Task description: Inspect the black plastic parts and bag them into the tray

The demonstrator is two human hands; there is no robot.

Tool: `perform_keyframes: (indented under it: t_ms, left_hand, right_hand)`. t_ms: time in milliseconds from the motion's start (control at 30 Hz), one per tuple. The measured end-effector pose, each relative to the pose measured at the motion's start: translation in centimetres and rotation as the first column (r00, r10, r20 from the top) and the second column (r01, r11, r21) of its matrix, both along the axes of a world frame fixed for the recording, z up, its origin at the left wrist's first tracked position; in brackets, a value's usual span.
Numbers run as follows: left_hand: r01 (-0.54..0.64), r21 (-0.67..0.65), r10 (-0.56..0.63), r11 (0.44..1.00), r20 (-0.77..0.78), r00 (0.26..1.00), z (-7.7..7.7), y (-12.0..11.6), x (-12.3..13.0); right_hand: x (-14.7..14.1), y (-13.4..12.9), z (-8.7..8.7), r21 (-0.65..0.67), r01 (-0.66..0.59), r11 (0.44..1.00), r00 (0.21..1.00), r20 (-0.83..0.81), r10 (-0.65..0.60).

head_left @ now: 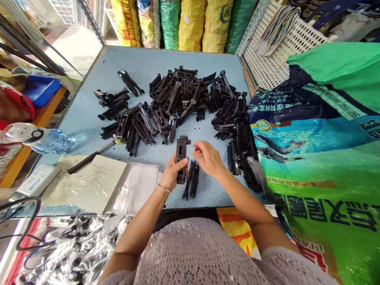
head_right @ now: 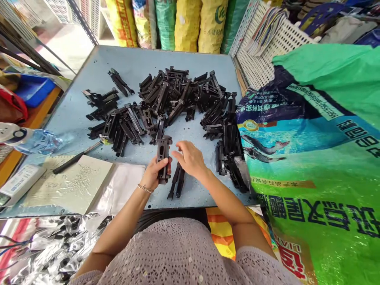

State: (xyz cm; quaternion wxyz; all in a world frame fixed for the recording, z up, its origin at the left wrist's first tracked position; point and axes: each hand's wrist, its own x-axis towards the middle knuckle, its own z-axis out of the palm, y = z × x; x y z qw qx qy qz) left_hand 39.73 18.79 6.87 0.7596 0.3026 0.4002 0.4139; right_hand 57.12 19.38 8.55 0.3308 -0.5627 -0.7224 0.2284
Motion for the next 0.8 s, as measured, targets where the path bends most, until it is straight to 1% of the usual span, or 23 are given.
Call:
perform_keyframes:
  t_ms: [33,67,100,133,167,200,233,267,300,367,400,433,467,500,533,567,600,633,667,700,733,767,800]
  left_hand:
    - [0.035,0.011,-0.034,0.999,-0.024,0.999,0.0,-0.5,-0.3]
    - [0.043,0.026,-0.042,0.999,-0.048,0.998,-0.1,-0.9,-0.6]
    - [0.027,0.046,-0.023,0.999,-0.072,0.997,-0.1,-1.2,-0.8]
    - [-0.010,0.070,0.017,0.997,-0.096,0.995,-0.2,-1.4,-1.0]
    - [-0.062,0.091,0.073,0.994,-0.116,0.991,-0.3,-1.3,-1.3]
    - [-0.114,0.104,0.127,0.988,-0.132,0.983,-0.3,-1.2,-1.6]
    - [-0.155,0.105,0.169,0.982,-0.143,0.975,-0.3,-1.0,-1.9]
    - [-0.187,0.096,0.200,0.978,-0.149,0.968,-0.2,-0.7,-2.2]
    - [-0.213,0.079,0.223,0.974,-0.146,0.964,0.0,-0.5,-2.5]
    - [-0.229,0.027,0.231,0.973,-0.117,0.966,0.3,-0.1,-2.9]
    - [-0.211,-0.004,0.210,0.977,-0.092,0.973,0.3,-0.1,-2.9]
    - [-0.179,-0.035,0.177,0.983,-0.067,0.982,0.3,-0.2,-2.9]
    - [-0.143,-0.054,0.141,0.988,-0.051,0.989,0.3,-0.4,-2.7]
    - [-0.125,-0.044,0.123,0.991,-0.059,0.991,0.1,-0.8,-2.5]
    - [-0.137,0.013,0.138,0.990,-0.097,0.986,-0.1,-1.3,-2.4]
    - [-0.169,0.122,0.188,0.978,-0.161,0.969,-0.3,-1.8,-2.3]
    - [-0.195,0.277,0.263,0.941,-0.231,0.937,-0.4,-2.3,-2.3]
    - [-0.200,0.440,0.347,0.875,-0.283,0.894,-0.5,-2.7,-2.3]
    - [-0.187,0.565,0.414,0.804,-0.305,0.858,-0.4,-3.1,-2.5]
    - [-0.171,0.622,0.438,0.764,-0.306,0.845,-0.1,-3.2,-2.6]
    - [-0.171,0.605,0.416,0.778,-0.292,0.861,0.2,-3.1,-2.8]
    - [-0.189,0.521,0.364,0.833,-0.255,0.896,0.7,-2.9,-3.0]
    - [-0.207,0.381,0.298,0.901,-0.197,0.934,1.1,-2.6,-3.1]
  right_hand:
    - [-0.3,1.2,0.2,-0.005,-0.002,1.000,0.999,-0.036,0.002]
    - [-0.7,2.3,0.3,-0.048,-0.027,0.998,0.994,-0.109,0.022]
    - [-1.2,3.1,0.4,-0.127,-0.072,0.989,0.976,-0.212,0.043]
    - [-1.8,3.7,0.3,-0.227,-0.134,0.965,0.944,-0.327,0.054]
    - [-2.4,3.9,0.2,-0.321,-0.207,0.924,0.902,-0.428,0.053]
    - [-2.9,3.8,0.1,-0.386,-0.280,0.879,0.865,-0.499,0.056]
    - [-3.3,3.3,0.0,-0.414,-0.343,0.843,0.845,-0.529,0.085]
    - [-3.5,2.5,-0.2,-0.405,-0.388,0.828,0.847,-0.512,0.146]
    - [-3.7,1.5,-0.3,-0.364,-0.410,0.836,0.864,-0.449,0.228]
    - [-3.8,-0.8,-0.7,-0.227,-0.415,0.881,0.900,-0.241,0.362]
    - [-3.9,-1.9,-0.9,-0.162,-0.414,0.896,0.908,-0.145,0.394]
    - [-3.9,-2.8,-1.2,-0.114,-0.403,0.908,0.915,-0.087,0.395]
    - [-4.1,-3.6,-1.5,-0.092,-0.387,0.917,0.921,-0.081,0.381]
    - [-4.2,-4.3,-1.9,-0.107,-0.373,0.922,0.924,-0.128,0.359]
    - [-4.4,-4.7,-2.2,-0.159,-0.361,0.919,0.920,-0.222,0.323]
    - [-4.5,-5.1,-2.5,-0.239,-0.363,0.901,0.898,-0.349,0.269]
    - [-4.6,-5.3,-2.7,-0.338,-0.392,0.855,0.852,-0.484,0.200]
    - [-4.7,-5.4,-2.8,-0.430,-0.455,0.780,0.790,-0.599,0.131]
    - [-4.6,-5.3,-2.6,-0.492,-0.529,0.691,0.733,-0.675,0.081]
    - [-4.4,-5.1,-2.3,-0.519,-0.584,0.625,0.704,-0.707,0.070]
    - [-4.1,-4.8,-1.8,-0.516,-0.603,0.608,0.712,-0.693,0.118]
    - [-3.7,-4.5,-1.1,-0.483,-0.586,0.651,0.751,-0.625,0.213]
    - [-3.3,-4.0,-0.4,-0.402,-0.549,0.733,0.803,-0.497,0.328]
